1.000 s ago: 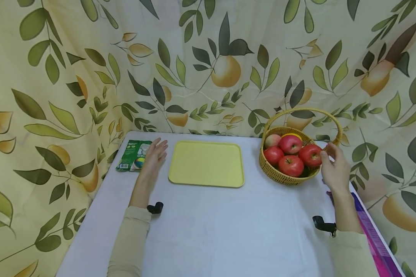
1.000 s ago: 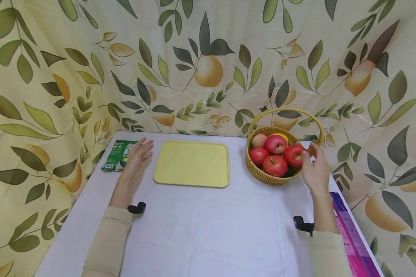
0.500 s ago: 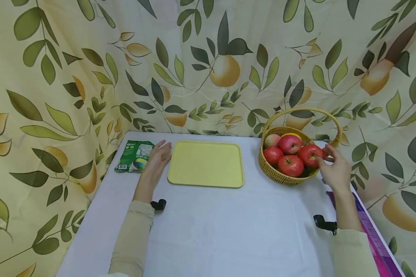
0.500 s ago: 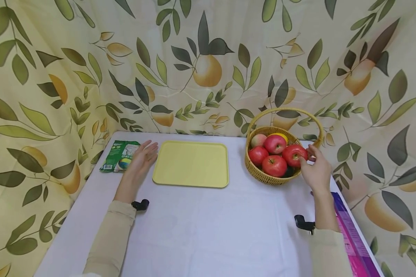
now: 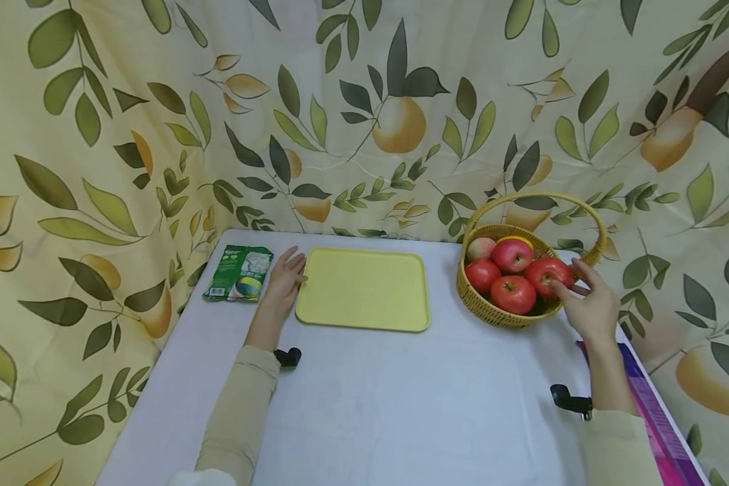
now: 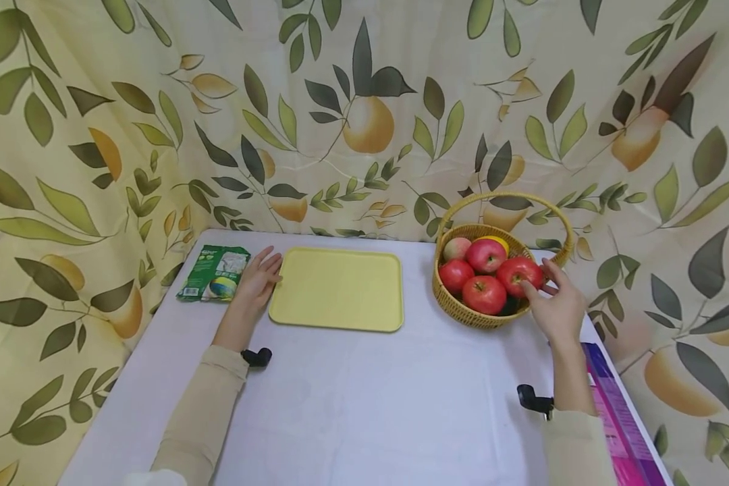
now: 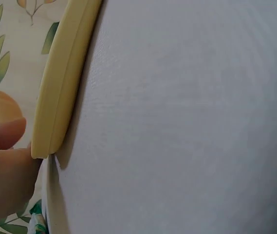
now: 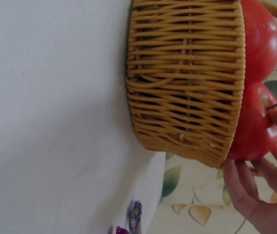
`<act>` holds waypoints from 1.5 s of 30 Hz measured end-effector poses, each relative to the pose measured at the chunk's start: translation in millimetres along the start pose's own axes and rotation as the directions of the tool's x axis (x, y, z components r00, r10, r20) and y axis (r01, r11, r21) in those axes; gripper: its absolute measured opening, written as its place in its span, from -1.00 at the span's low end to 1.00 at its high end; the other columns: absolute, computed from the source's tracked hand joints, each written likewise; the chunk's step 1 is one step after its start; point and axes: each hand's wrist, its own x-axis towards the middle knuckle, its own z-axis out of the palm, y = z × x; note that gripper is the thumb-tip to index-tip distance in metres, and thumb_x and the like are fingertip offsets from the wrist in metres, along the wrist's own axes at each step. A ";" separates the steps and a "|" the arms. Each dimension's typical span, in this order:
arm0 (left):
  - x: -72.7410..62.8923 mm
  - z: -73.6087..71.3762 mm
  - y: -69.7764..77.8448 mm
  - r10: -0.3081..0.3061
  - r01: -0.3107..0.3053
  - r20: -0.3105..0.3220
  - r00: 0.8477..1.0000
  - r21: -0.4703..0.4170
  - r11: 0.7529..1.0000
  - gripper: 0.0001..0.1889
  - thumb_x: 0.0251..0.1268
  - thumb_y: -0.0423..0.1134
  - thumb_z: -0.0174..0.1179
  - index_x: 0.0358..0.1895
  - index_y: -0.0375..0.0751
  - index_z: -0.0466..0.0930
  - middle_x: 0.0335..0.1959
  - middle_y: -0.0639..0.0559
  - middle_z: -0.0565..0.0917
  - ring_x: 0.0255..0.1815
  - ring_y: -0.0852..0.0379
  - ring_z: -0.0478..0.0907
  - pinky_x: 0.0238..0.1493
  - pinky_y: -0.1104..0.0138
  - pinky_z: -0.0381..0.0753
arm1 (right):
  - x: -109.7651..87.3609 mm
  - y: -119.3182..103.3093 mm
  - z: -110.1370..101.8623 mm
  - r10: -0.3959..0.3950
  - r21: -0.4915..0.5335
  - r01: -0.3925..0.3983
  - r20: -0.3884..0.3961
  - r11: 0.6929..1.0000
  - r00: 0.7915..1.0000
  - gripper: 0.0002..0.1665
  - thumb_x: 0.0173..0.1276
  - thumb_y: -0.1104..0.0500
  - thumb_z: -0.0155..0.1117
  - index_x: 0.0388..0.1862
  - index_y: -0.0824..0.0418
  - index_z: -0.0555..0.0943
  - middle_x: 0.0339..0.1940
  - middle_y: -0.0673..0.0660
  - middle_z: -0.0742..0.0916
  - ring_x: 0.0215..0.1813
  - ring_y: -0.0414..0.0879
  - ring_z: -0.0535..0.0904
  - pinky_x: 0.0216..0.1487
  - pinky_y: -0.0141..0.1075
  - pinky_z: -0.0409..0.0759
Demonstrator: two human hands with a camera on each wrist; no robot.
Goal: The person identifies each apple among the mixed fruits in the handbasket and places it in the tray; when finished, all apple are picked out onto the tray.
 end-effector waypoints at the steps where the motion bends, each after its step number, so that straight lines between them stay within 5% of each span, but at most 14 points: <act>1: 0.4 -0.1 -0.7 -0.004 0.004 0.002 1.000 -0.007 1.000 0.03 0.10 -0.95 -0.30 0.69 -0.16 0.04 0.65 -0.28 0.11 0.69 -0.07 0.05 0.62 0.23 0.16 | -0.4 0.2 1.0 0.011 0.000 -0.011 -0.009 1.000 1.000 -0.16 0.49 -0.09 0.34 0.66 -0.02 0.30 0.49 0.25 0.55 0.30 0.32 0.61 -0.31 -0.78 0.46; 4: 0.3 0.0 -1.7 -0.015 0.015 0.003 1.000 -0.021 1.000 0.12 -0.04 -0.98 -0.39 0.68 -0.12 0.07 0.66 -0.24 0.11 0.70 -0.05 0.03 0.62 0.26 0.13 | -0.9 0.8 4.0 0.061 0.009 -0.061 -0.051 0.998 0.997 -0.16 0.44 -0.14 0.38 0.63 -0.06 0.37 0.50 0.18 0.56 0.29 0.22 0.65 -0.32 -0.78 0.46; 7: -0.5 0.1 -1.9 -0.026 0.025 -0.018 1.000 -0.054 0.998 0.14 -0.09 -0.99 -0.43 0.67 -0.11 0.12 0.66 -0.22 0.14 0.69 -0.04 0.06 0.61 0.27 0.15 | -0.4 0.4 5.3 0.108 0.019 -0.106 -0.099 0.994 0.989 -0.16 0.37 -0.19 0.45 0.58 -0.13 0.43 0.48 0.09 0.59 0.05 -0.22 0.76 -0.29 -0.77 0.45; 12: 0.0 0.9 -0.7 -0.047 0.039 -0.052 0.998 -0.143 0.989 0.08 0.01 -0.99 -0.38 0.67 -0.16 0.10 0.65 -0.26 0.16 0.68 -0.07 0.10 0.62 0.26 0.15 | 2.7 -1.4 6.2 0.159 0.143 -0.139 -0.141 0.980 0.977 -0.21 0.30 -0.09 0.56 0.51 -0.18 0.53 0.38 0.03 0.66 -0.40 -0.72 0.47 -0.26 -0.77 0.44; 15: 1.1 0.4 -0.3 -0.062 0.048 -0.071 0.996 -0.179 0.983 0.06 0.04 -0.98 -0.37 0.68 -0.18 0.07 0.65 -0.27 0.17 0.67 -0.07 0.12 0.60 0.27 0.19 | 3.9 -2.8 7.5 0.183 0.190 -0.153 -0.153 0.970 0.971 -0.22 0.29 -0.05 0.57 0.49 -0.16 0.55 0.34 -0.03 0.69 -0.37 -0.69 0.50 -0.15 -0.75 0.45; 18: 2.6 -0.6 -1.9 -0.071 0.053 -0.084 0.994 -0.199 0.979 0.04 0.07 -0.97 -0.36 0.68 -0.18 0.06 0.64 -0.27 0.18 0.66 -0.07 0.14 0.59 0.28 0.21 | 3.6 -4.8 8.4 0.200 0.174 -0.172 -0.157 0.970 0.967 -0.22 0.31 -0.10 0.54 0.51 -0.16 0.53 0.33 -0.06 0.69 0.05 -0.49 0.63 0.30 -0.49 0.41; 22: 4.4 -1.9 -6.5 -0.071 0.050 -0.096 0.993 -0.211 0.976 0.00 0.12 -0.96 -0.34 0.67 -0.19 0.08 0.63 -0.27 0.20 0.65 -0.07 0.16 0.59 0.29 0.22 | 2.7 -7.2 8.1 0.249 0.145 -0.230 -0.124 0.962 0.961 -0.20 0.36 -0.16 0.47 0.56 -0.25 0.45 0.40 -0.07 0.63 0.61 -0.20 0.24 0.43 -0.23 0.35; 26: 6.6 -1.4 -9.6 -0.057 0.038 -0.094 0.994 -0.193 0.980 -0.03 0.14 -0.95 -0.33 0.66 -0.21 0.11 0.62 -0.27 0.23 0.64 -0.05 0.19 0.57 0.31 0.25 | 3.9 -8.8 6.0 0.286 0.130 -0.271 -0.118 0.954 0.951 -0.20 0.38 -0.17 0.44 0.57 -0.30 0.41 0.42 -0.11 0.61 0.66 -0.18 0.11 0.40 -0.20 0.35; 29: 8.1 -1.3 -9.6 -0.052 0.033 -0.101 0.994 -0.182 0.983 -0.04 0.15 -0.94 -0.32 0.65 -0.21 0.13 0.61 -0.26 0.25 0.64 -0.05 0.21 0.56 0.32 0.26 | 4.0 -11.2 4.3 0.288 0.145 -0.270 -0.124 0.952 0.949 -0.22 0.39 -0.15 0.42 0.57 -0.28 0.42 0.42 -0.09 0.62 0.67 -0.15 0.09 0.60 0.00 0.09; 33: 8.8 -3.9 -7.1 -0.069 0.048 -0.114 0.991 -0.182 0.982 -0.04 0.15 -0.94 -0.31 0.66 -0.22 0.10 0.62 -0.24 0.25 0.64 -0.03 0.21 0.57 0.31 0.25 | 2.9 -15.8 1.8 0.297 0.152 -0.280 -0.104 0.948 0.949 -0.22 0.42 -0.15 0.39 0.59 -0.27 0.40 0.44 -0.05 0.60 0.69 -0.12 0.05 0.64 0.10 0.00; 36: 8.9 -4.6 -4.9 -0.088 0.064 -0.117 0.989 -0.193 0.979 -0.04 0.15 -0.94 -0.31 0.66 -0.24 0.07 0.63 -0.22 0.24 0.64 -0.02 0.20 0.58 0.30 0.24 | 2.9 -16.7 -0.8 0.307 0.131 -0.295 -0.082 0.946 0.948 -0.19 0.41 -0.18 0.38 0.60 -0.26 0.37 0.47 -0.03 0.58 0.68 -0.11 0.05 0.59 -0.01 0.19; 39: 9.1 -5.5 -4.2 -0.096 0.070 -0.119 0.988 -0.205 0.976 -0.05 0.15 -0.94 -0.31 0.65 -0.25 0.07 0.63 -0.22 0.23 0.64 -0.02 0.19 0.58 0.30 0.23 | 4.6 -15.5 -2.4 0.323 0.134 -0.313 -0.060 0.940 0.944 -0.17 0.37 -0.19 0.42 0.59 -0.25 0.40 0.47 0.01 0.59 0.68 -0.09 0.09 0.24 -0.41 0.53; 42: 10.0 -5.8 -5.4 -0.090 0.066 -0.113 0.989 -0.206 0.976 -0.07 0.16 -0.94 -0.31 0.64 -0.29 0.09 0.63 -0.23 0.23 0.64 -0.02 0.20 0.58 0.31 0.23 | 6.7 -13.6 -4.5 0.349 0.164 -0.341 -0.027 0.926 0.937 -0.15 0.33 -0.18 0.48 0.58 -0.26 0.41 0.47 0.03 0.58 0.67 -0.06 0.13 -0.29 -0.68 0.52; 45: 11.0 -4.9 -7.2 -0.079 0.056 -0.115 0.990 -0.194 0.979 -0.10 0.16 -0.94 -0.30 0.62 -0.33 0.13 0.62 -0.25 0.25 0.63 -0.03 0.21 0.58 0.30 0.24 | 7.8 -12.5 -6.5 0.380 0.213 -0.372 0.001 0.904 0.925 -0.13 0.29 -0.15 0.54 0.56 -0.28 0.43 0.48 0.03 0.57 0.68 -0.07 0.13 -0.40 -0.70 0.52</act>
